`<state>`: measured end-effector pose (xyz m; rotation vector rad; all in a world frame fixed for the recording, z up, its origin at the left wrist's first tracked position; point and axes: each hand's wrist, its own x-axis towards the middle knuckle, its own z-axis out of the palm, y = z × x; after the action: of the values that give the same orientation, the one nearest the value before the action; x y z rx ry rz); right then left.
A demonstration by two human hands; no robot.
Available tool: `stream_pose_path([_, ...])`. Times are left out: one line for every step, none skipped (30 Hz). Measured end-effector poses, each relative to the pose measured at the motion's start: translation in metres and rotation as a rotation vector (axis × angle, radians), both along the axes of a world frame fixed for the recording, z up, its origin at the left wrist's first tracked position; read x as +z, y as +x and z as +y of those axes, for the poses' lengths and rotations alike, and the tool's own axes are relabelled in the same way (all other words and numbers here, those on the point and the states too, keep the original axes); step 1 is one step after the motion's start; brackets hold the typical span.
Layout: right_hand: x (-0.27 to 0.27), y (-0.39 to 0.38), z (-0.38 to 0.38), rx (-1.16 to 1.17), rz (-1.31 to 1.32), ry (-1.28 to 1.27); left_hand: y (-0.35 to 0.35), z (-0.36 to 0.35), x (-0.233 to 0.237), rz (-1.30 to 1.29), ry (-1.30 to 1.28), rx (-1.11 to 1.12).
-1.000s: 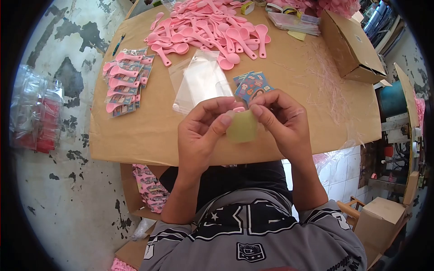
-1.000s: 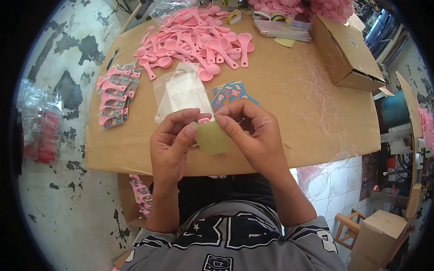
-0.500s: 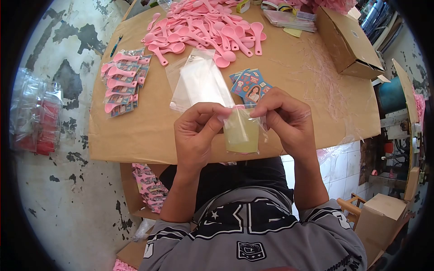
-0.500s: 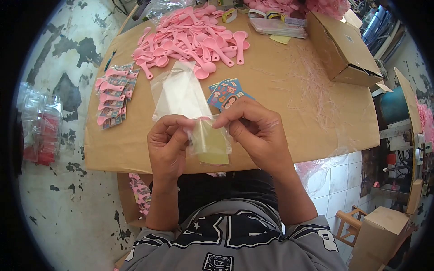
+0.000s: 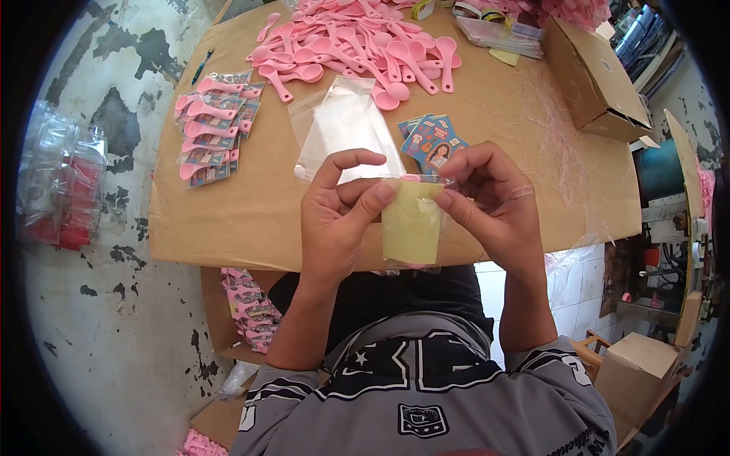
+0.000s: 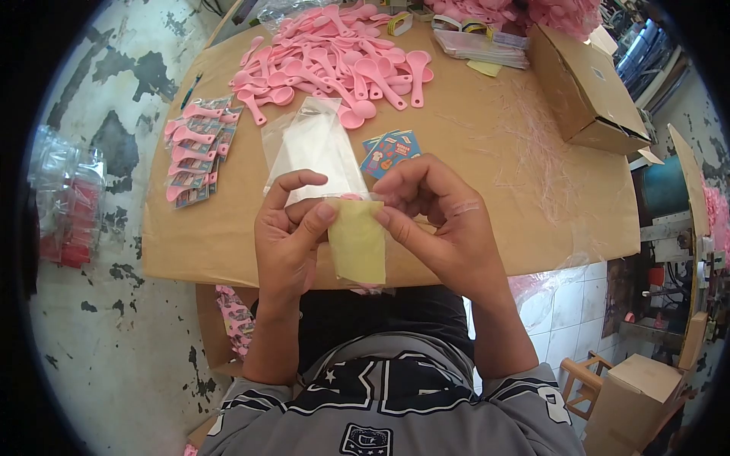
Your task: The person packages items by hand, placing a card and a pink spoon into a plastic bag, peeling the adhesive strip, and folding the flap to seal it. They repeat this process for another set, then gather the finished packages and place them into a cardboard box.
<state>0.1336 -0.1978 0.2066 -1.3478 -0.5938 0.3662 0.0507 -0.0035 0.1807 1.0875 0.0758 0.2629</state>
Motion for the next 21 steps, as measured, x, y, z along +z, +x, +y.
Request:
stream_pose_path([0.0,0.0,0.002,-0.009,0.013,0.023,0.0,0.0,0.0,0.007,-0.005,0.005])
stream_pose_path([0.001,0.0,0.002,-0.019,0.026,0.046,0.0,0.001,0.0,0.014,-0.009,0.009])
stream_pose_path([0.0,0.0,0.002,-0.015,0.029,0.042,0.0,0.001,-0.001,0.022,-0.014,0.012])
stream_pose_path([0.0,0.0,0.002,-0.011,0.032,0.038,0.001,0.001,0.001,0.018,-0.047,-0.003])
stream_pose_path([0.0,0.001,0.002,-0.007,0.034,0.034,0.002,0.001,0.003,0.014,-0.08,-0.017])
stream_pose_path([0.001,0.002,0.001,-0.004,0.04,0.034,0.002,0.0,0.005,0.009,-0.114,-0.032])
stream_pose_path([0.002,0.003,0.0,-0.003,0.047,0.034,0.003,0.001,0.003,-0.017,-0.089,-0.066])
stream_pose_path([0.003,0.003,-0.001,-0.001,0.053,0.034,0.003,0.001,0.001,-0.043,-0.064,-0.101])
stream_pose_path([0.004,0.004,-0.002,-0.004,0.06,0.041,0.003,0.001,0.001,-0.069,-0.04,-0.135])
stream_pose_path([0.004,0.004,-0.002,-0.008,0.067,0.047,0.001,0.001,0.004,-0.007,0.022,-0.15])
stream_pose_path([0.005,0.004,-0.004,-0.013,0.072,0.052,-0.001,0.001,0.012,0.054,0.083,-0.165])
stream_pose_path([0.006,0.005,-0.006,-0.026,0.04,0.035,-0.002,0.001,0.017,0.114,0.144,-0.183])
stream_pose_path([0.007,0.007,-0.011,-0.04,0.007,0.018,-0.003,0.004,0.011,0.068,0.189,-0.175])
stream_pose_path([0.008,0.01,-0.016,-0.057,-0.026,0.0,-0.004,0.007,0.011,0.066,0.218,-0.147])
stream_pose_path([0.009,0.014,-0.023,-0.157,-0.064,-0.021,-0.007,0.01,0.011,0.065,0.245,-0.121])
stream_pose_path([0.01,0.02,-0.032,-0.258,-0.101,-0.045,-0.009,0.012,0.011,0.064,0.27,-0.094])
stream_pose_path([0.011,0.025,-0.041,-0.358,-0.138,-0.07,-0.011,0.013,0.012,0.057,0.264,-0.027])
stream_pose_path([0.012,0.028,-0.052,-0.398,-0.285,-0.23,-0.015,0.017,0.01,0.046,0.276,0.021])
stream_pose_path([0.014,0.032,-0.062,-0.434,-0.434,-0.39,-0.019,0.022,0.007,0.032,0.29,0.069])
stream_pose_path([0.015,0.035,-0.072,-0.467,-0.583,-0.55,-0.021,0.027,0.005,0.016,0.305,0.119])
stream_pose_path([0.016,0.033,-0.079,-0.377,-0.555,-0.627,-0.023,0.032,0.004,0.008,0.326,0.165])
